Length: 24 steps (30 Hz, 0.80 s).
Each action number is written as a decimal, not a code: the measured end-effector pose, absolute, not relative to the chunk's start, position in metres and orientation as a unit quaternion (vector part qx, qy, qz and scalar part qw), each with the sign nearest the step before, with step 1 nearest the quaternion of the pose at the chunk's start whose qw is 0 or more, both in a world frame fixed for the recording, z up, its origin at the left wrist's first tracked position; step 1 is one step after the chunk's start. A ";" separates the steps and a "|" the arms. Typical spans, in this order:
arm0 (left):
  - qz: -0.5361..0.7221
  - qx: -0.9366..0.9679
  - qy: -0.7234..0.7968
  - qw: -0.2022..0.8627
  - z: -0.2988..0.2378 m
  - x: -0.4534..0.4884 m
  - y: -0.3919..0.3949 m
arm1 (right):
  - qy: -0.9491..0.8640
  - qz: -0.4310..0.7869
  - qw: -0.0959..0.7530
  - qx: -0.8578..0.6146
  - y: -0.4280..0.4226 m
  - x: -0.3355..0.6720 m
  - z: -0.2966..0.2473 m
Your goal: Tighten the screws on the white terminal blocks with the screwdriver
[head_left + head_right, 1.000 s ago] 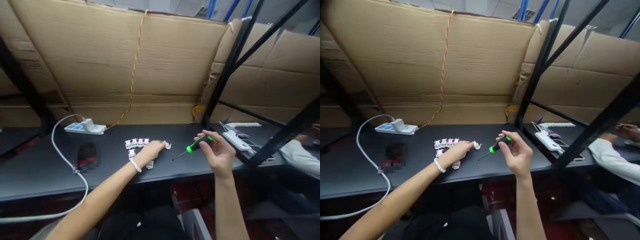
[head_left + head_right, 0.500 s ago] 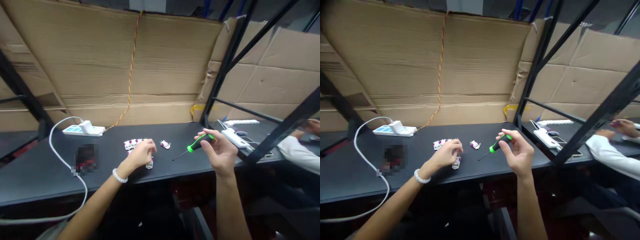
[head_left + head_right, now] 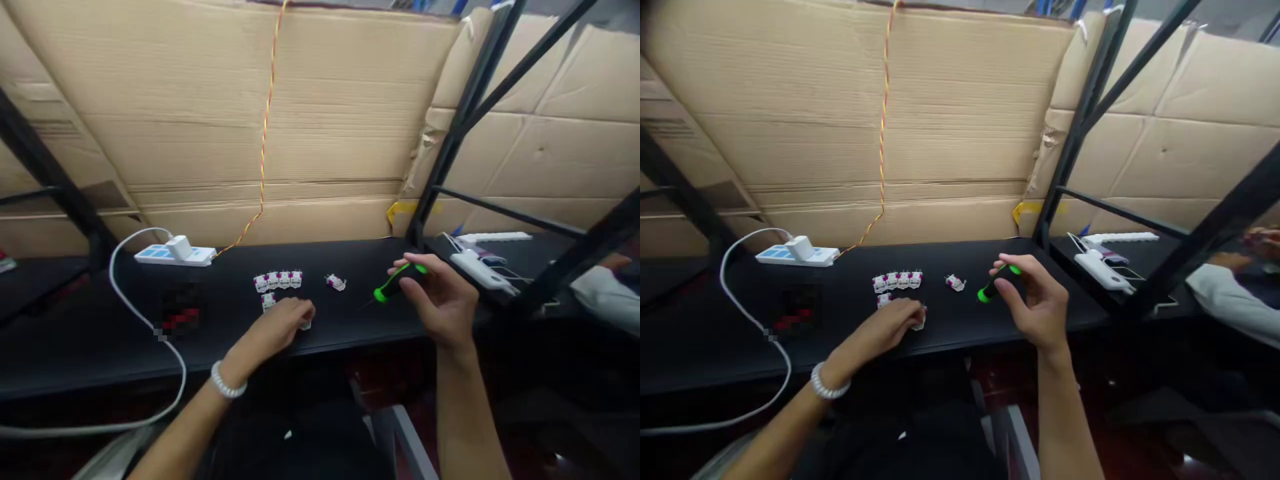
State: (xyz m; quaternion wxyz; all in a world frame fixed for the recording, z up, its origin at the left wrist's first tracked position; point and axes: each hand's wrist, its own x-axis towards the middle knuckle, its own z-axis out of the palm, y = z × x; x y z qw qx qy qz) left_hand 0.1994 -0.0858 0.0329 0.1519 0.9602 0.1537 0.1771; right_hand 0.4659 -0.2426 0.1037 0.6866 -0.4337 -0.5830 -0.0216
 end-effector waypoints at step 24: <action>0.177 0.980 0.082 -0.030 0.030 0.197 -0.097 | -0.606 -0.015 0.661 -0.443 -0.240 0.457 0.102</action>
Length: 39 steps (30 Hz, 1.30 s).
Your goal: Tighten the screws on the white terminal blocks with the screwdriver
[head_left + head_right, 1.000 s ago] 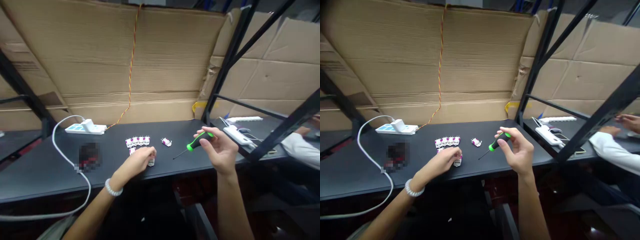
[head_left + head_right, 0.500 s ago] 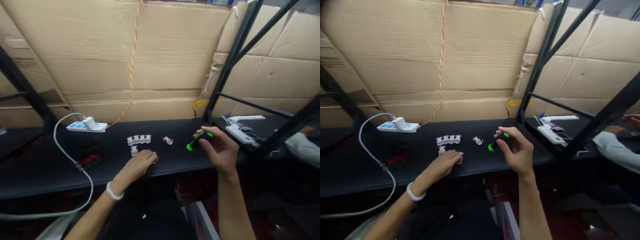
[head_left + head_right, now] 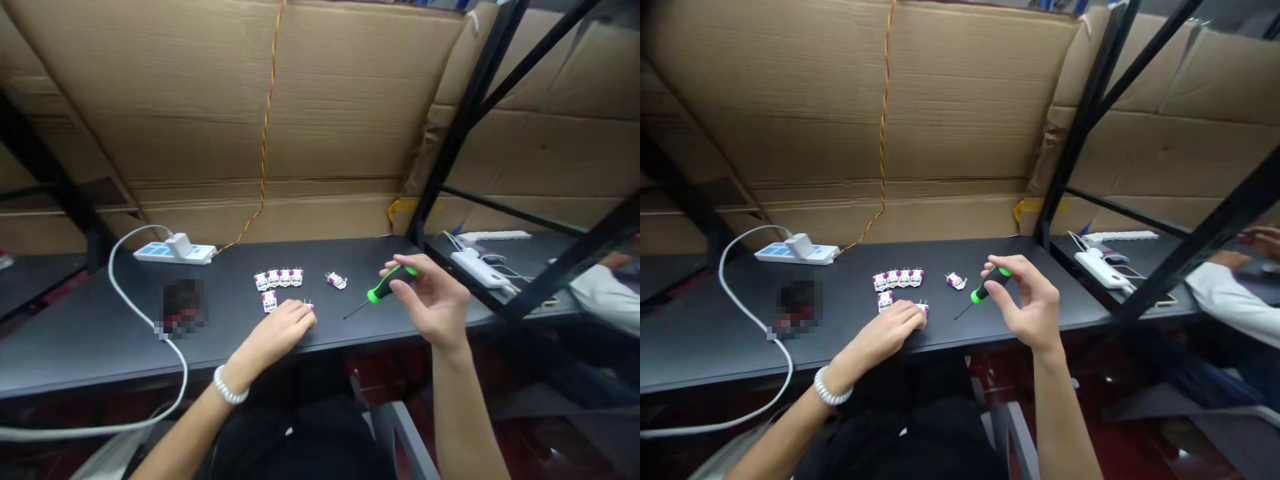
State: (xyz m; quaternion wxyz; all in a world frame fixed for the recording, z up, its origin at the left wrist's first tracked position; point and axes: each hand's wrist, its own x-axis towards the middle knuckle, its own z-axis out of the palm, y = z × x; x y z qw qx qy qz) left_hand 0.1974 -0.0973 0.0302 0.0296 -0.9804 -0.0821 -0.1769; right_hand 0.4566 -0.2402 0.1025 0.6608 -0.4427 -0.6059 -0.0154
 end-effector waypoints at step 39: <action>-0.292 -0.878 -0.208 -0.317 0.018 0.199 -0.101 | -0.617 0.019 0.656 -0.435 -0.208 0.408 0.088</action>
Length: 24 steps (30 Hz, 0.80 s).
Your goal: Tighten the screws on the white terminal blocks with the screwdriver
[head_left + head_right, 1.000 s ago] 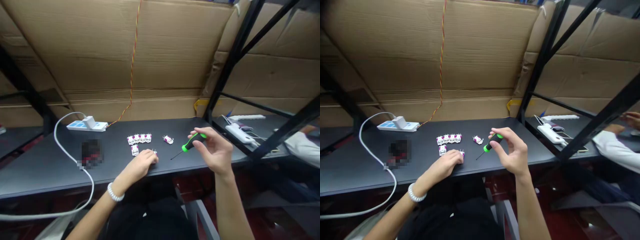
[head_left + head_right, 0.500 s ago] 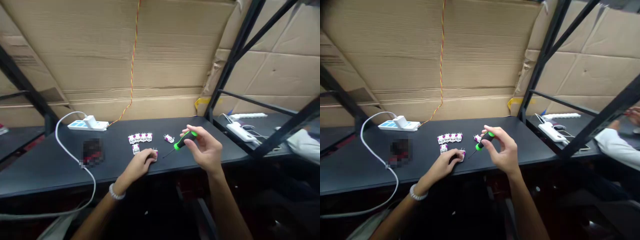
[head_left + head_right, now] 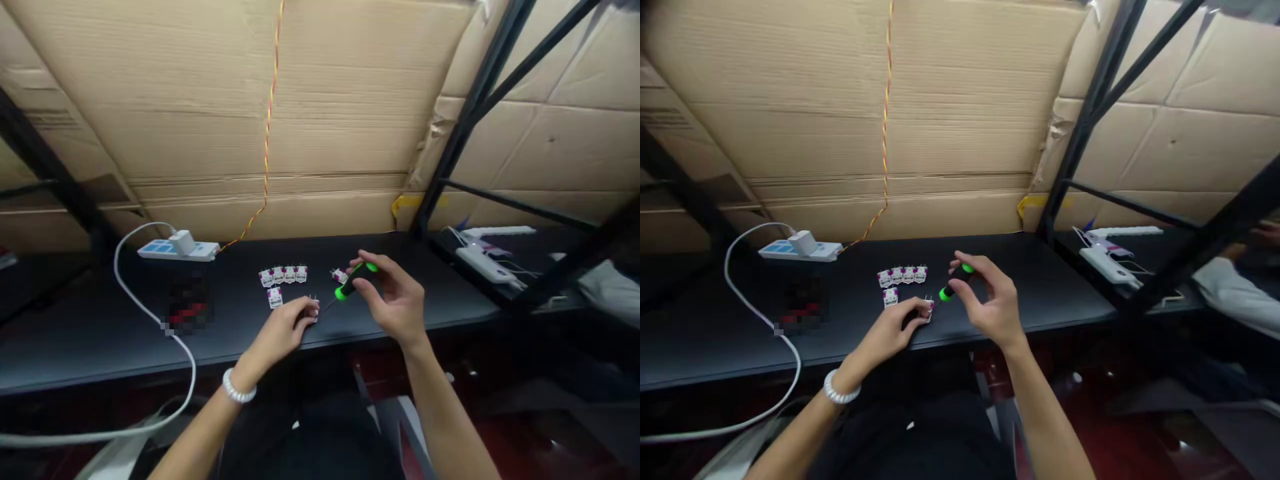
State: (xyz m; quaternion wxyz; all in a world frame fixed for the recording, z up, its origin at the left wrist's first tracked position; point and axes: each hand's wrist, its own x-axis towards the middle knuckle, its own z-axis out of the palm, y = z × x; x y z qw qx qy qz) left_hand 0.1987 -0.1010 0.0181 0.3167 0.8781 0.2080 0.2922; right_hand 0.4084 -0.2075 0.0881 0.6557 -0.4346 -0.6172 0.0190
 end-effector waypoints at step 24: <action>0.303 0.861 0.216 0.345 0.020 0.201 -0.105 | -0.662 -0.007 0.602 -0.446 -0.196 0.397 0.096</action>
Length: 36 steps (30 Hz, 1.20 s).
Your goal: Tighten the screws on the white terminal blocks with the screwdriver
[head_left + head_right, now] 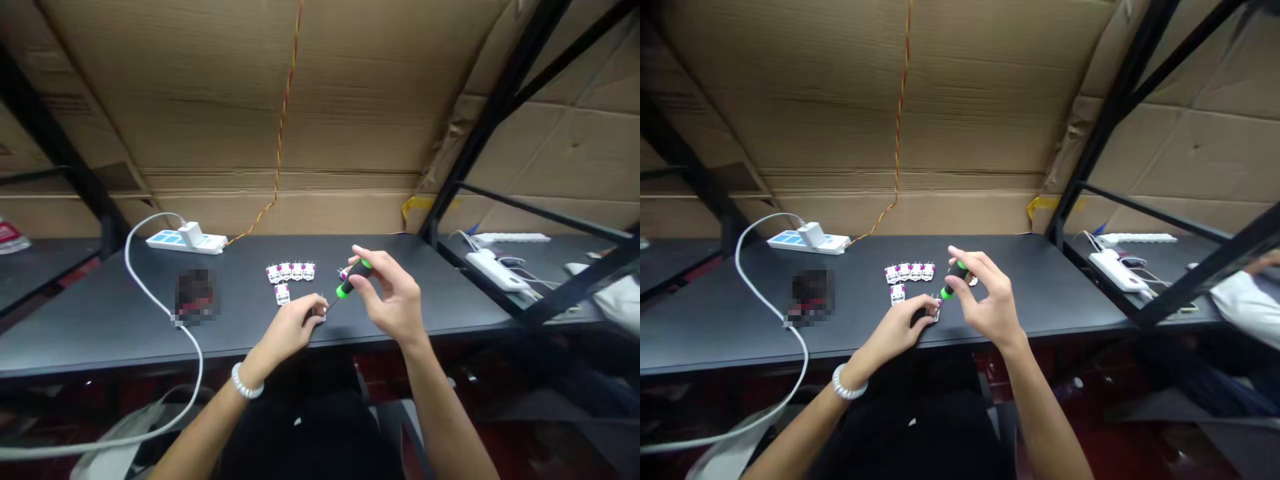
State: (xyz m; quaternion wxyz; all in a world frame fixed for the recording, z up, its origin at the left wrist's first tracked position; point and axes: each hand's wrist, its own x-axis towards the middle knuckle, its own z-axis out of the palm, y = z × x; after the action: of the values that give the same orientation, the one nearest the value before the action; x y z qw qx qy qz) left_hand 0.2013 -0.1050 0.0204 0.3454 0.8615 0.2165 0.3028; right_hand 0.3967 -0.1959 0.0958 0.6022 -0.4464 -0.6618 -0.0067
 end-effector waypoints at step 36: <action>0.317 0.857 0.217 0.343 0.021 0.203 -0.108 | -0.780 0.011 0.512 -0.359 -0.173 0.386 0.116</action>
State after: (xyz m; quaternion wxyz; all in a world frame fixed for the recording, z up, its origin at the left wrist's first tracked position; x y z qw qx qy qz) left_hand 0.2034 -0.1080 0.0214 0.3430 0.8571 0.2173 0.3169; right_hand 0.3859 -0.1732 0.1157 0.5119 -0.3594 -0.7802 0.0114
